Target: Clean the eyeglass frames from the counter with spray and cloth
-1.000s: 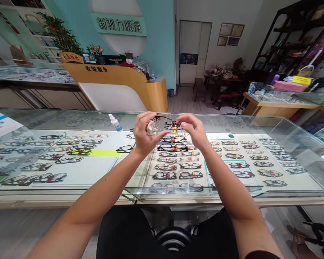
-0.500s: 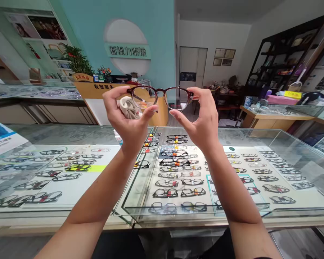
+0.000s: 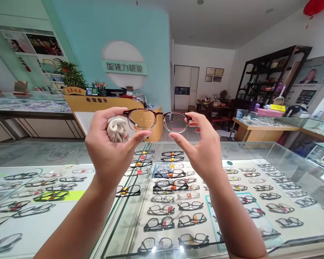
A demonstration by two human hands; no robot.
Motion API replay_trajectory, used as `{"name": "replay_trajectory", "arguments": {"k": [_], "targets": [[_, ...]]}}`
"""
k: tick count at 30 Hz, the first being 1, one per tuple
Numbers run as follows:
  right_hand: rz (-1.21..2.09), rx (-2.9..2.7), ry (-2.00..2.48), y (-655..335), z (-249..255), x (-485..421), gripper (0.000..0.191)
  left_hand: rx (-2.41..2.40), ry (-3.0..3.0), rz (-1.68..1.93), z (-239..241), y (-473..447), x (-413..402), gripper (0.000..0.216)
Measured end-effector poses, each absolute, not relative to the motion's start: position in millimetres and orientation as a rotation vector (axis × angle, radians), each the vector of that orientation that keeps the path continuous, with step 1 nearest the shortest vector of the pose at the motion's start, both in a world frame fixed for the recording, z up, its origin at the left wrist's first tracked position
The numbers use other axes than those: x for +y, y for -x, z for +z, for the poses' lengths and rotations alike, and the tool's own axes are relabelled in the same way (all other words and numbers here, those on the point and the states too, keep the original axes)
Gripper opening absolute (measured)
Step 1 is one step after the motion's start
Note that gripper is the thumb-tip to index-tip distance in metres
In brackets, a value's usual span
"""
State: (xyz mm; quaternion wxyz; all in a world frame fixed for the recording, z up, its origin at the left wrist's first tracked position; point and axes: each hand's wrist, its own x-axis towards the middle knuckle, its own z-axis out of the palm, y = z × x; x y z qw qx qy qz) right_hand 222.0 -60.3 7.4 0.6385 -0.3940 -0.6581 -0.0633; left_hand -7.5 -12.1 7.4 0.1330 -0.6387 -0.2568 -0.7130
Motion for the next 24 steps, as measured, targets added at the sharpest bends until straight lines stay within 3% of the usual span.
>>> {"name": "replay_trajectory", "arguments": {"k": [12,24], "targets": [[-0.168,-1.43,1.01,-227.0,9.6,-64.2,0.06,-0.865,1.944,-2.012,7.3,7.3,-19.8,0.046],[-0.142,-1.433,1.017,-228.1,7.5,-62.0,0.064,-0.881,1.954,-2.022,7.9,5.9,-17.5,0.041]]}}
